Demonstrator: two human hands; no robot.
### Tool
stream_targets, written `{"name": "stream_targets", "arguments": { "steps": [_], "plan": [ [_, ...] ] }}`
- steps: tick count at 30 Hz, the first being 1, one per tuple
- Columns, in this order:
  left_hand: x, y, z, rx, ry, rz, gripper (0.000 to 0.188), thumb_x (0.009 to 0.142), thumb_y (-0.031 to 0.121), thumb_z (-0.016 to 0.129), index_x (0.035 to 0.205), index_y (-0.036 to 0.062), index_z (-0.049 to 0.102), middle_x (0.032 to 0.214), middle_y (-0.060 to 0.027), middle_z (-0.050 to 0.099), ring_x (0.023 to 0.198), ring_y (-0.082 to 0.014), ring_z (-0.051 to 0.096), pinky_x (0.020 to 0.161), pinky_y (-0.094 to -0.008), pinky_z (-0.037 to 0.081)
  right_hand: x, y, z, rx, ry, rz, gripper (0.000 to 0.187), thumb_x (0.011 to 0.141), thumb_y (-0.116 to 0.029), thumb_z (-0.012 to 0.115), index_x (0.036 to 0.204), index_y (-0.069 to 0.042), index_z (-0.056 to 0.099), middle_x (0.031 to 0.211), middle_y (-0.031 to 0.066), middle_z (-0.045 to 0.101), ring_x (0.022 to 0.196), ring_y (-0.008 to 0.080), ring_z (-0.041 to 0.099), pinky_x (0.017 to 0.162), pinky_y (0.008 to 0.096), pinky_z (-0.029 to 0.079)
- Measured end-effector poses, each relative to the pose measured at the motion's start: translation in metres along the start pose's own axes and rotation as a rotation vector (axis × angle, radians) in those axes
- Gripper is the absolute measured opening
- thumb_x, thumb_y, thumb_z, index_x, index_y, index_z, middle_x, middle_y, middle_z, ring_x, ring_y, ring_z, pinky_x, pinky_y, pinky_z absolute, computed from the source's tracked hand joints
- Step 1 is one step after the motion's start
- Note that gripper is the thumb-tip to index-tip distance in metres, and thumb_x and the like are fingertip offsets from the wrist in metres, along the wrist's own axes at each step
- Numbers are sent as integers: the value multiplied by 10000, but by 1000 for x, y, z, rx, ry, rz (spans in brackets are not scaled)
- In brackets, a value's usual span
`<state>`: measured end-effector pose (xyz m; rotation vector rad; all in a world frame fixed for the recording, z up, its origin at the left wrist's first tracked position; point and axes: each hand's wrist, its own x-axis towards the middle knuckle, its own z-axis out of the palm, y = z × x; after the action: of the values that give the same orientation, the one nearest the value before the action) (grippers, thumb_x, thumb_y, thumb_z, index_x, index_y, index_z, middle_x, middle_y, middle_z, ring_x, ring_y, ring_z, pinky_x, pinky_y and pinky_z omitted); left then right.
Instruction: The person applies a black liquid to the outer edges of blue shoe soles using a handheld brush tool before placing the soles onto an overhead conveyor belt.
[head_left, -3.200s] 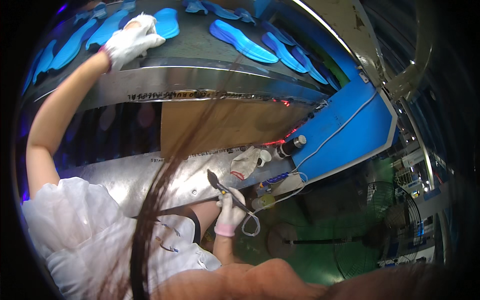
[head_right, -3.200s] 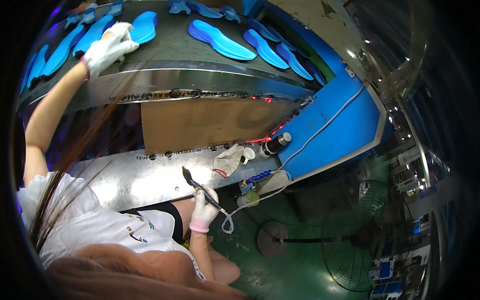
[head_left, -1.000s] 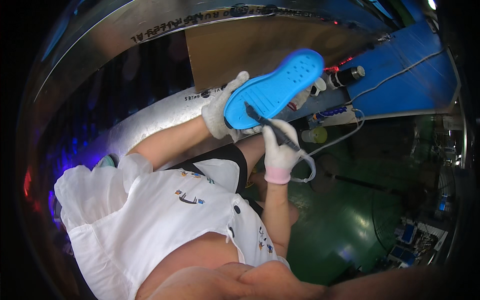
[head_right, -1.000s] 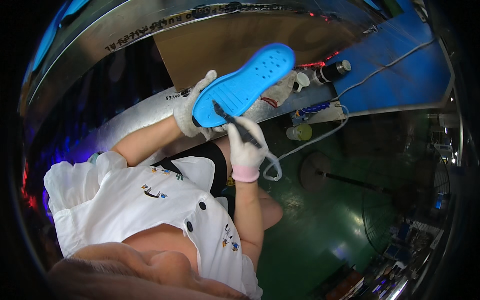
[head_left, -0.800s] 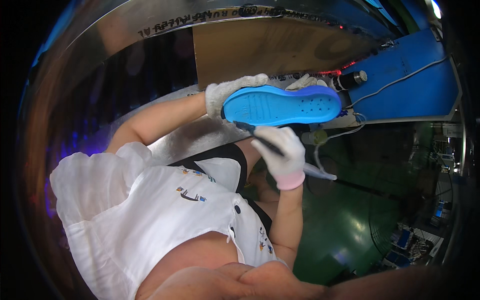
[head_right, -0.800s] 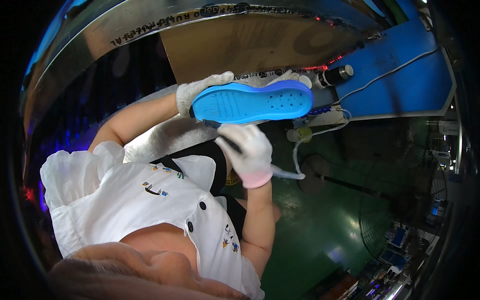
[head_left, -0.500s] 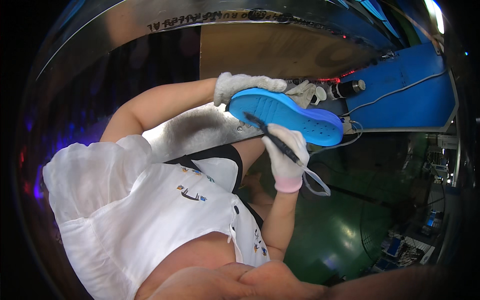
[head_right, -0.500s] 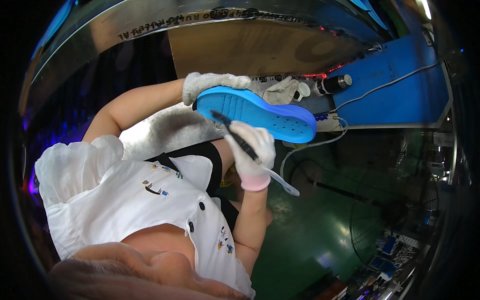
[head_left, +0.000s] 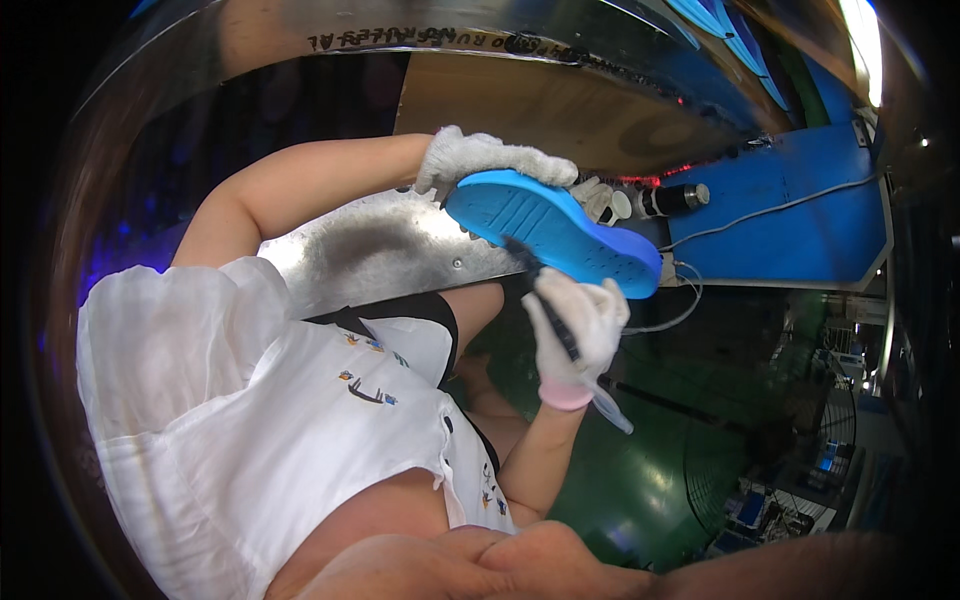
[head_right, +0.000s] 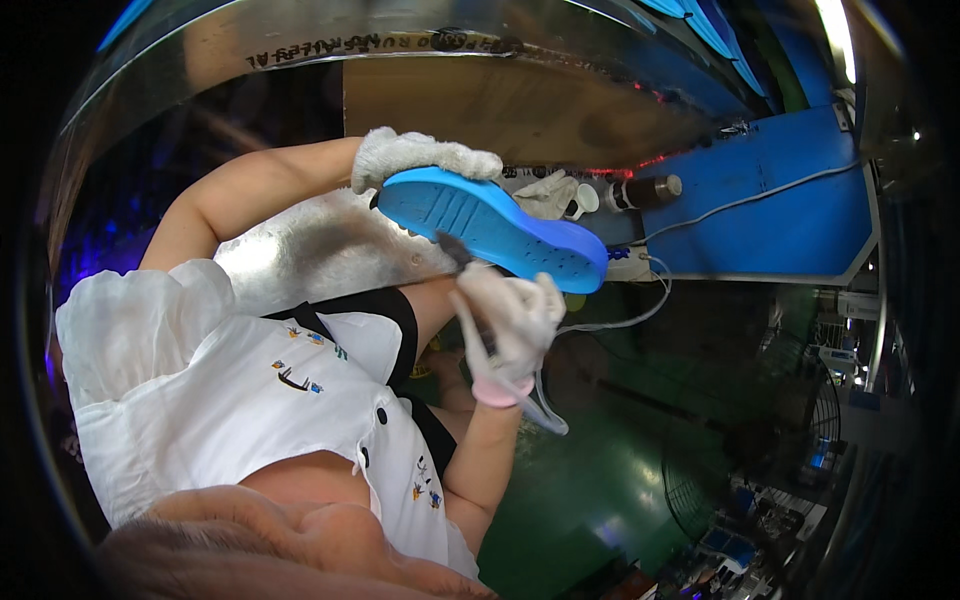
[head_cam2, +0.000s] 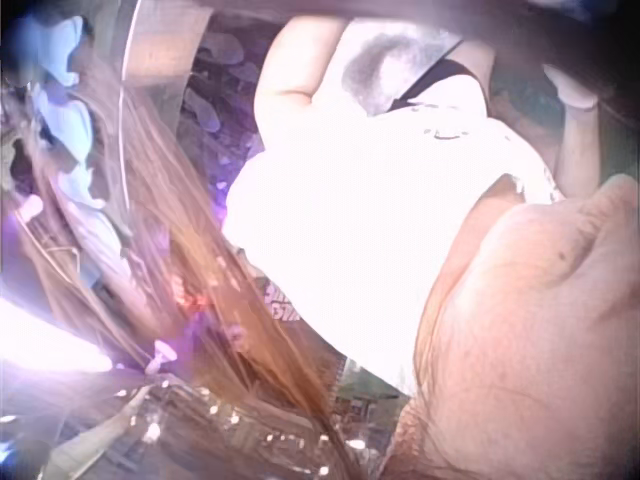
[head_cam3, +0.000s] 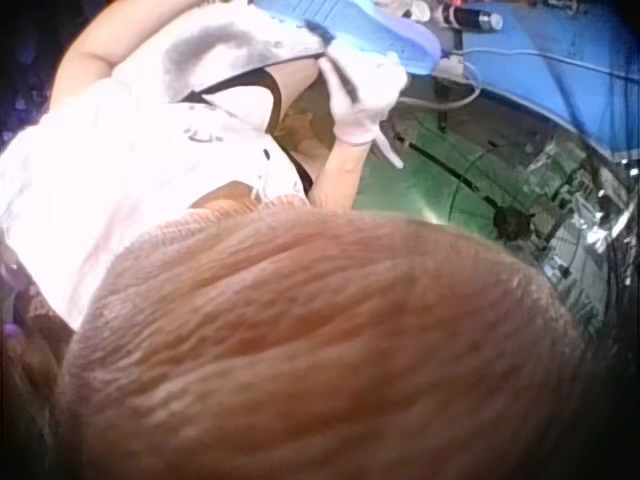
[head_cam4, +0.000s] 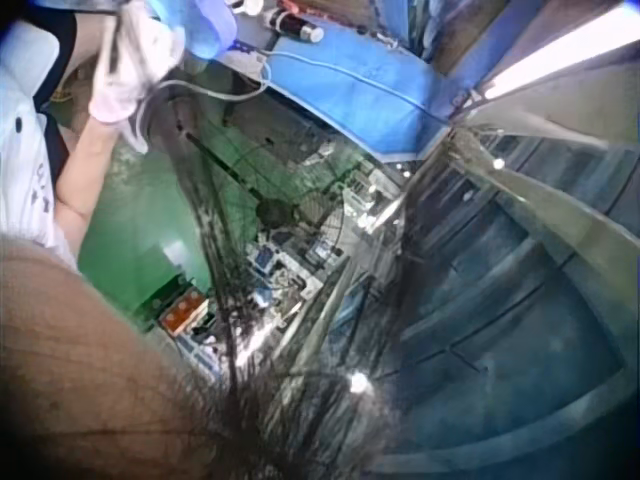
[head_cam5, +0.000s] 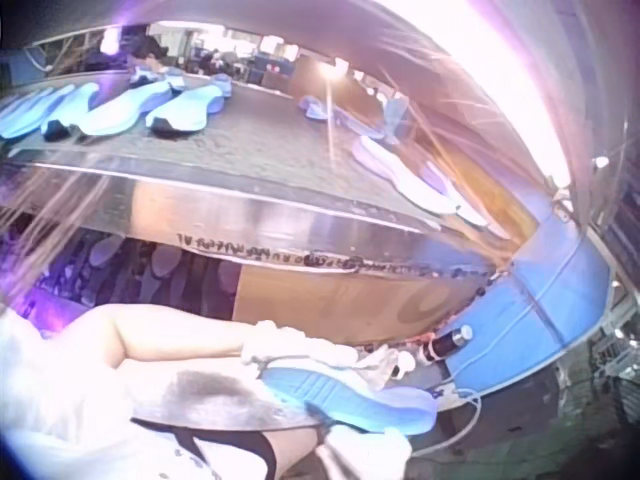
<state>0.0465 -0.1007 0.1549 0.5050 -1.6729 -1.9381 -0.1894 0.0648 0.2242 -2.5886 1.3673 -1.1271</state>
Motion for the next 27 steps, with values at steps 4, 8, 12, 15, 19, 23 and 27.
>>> {"name": "stream_targets", "arguments": {
  "steps": [4,8,12,15,19,23,27],
  "plan": [
    [-23,45,21,-84,279,-275,603,912,525,624,1292,57,610,1100,-180,695,900,-235,726,780,-324,600,8,-1,4,-211,-203,-139,296,702,-96,816,983,-143,737,1036,-3,738,879,175,619,1040,425,362],
    [-23,31,19,-107,283,-152,703,913,661,529,1231,45,647,989,-197,713,791,-231,742,669,-317,618,12,6,-3,-210,-39,-126,289,714,-141,806,994,-165,737,1072,-18,732,865,168,618,1033,430,371],
    [-22,61,33,-246,198,-233,702,909,657,536,1211,33,641,951,-208,704,771,-246,739,642,-336,621,9,-1,-7,-258,-102,-183,214,739,-218,787,946,-190,739,1023,-47,734,860,146,610,1038,413,358],
    [-35,-11,28,-44,319,18,797,918,688,488,1373,34,493,1185,-165,644,1045,-219,654,824,-291,567,8,-1,16,239,98,69,266,696,-49,815,941,-97,725,938,20,720,848,221,611,929,410,442],
    [-38,18,83,-768,242,61,748,961,625,492,1419,37,434,1240,-132,623,1078,-225,632,944,-353,525,16,-5,46,-83,422,-15,272,727,1,799,983,-34,713,939,93,700,829,288,608,814,422,483],
    [-53,41,102,-794,402,114,703,929,635,547,1330,58,530,1170,-140,661,1022,-209,659,879,-377,563,2,-28,44,195,349,-7,273,727,3,797,989,8,723,927,116,710,857,309,645,839,413,512],
    [-85,109,109,-520,411,373,779,907,684,532,1387,73,484,1128,-176,659,978,-274,674,845,-426,569,-14,-26,15,647,650,134,330,934,-231,673,1036,68,574,929,213,665,813,303,637,704,382,533]
  ]
}}
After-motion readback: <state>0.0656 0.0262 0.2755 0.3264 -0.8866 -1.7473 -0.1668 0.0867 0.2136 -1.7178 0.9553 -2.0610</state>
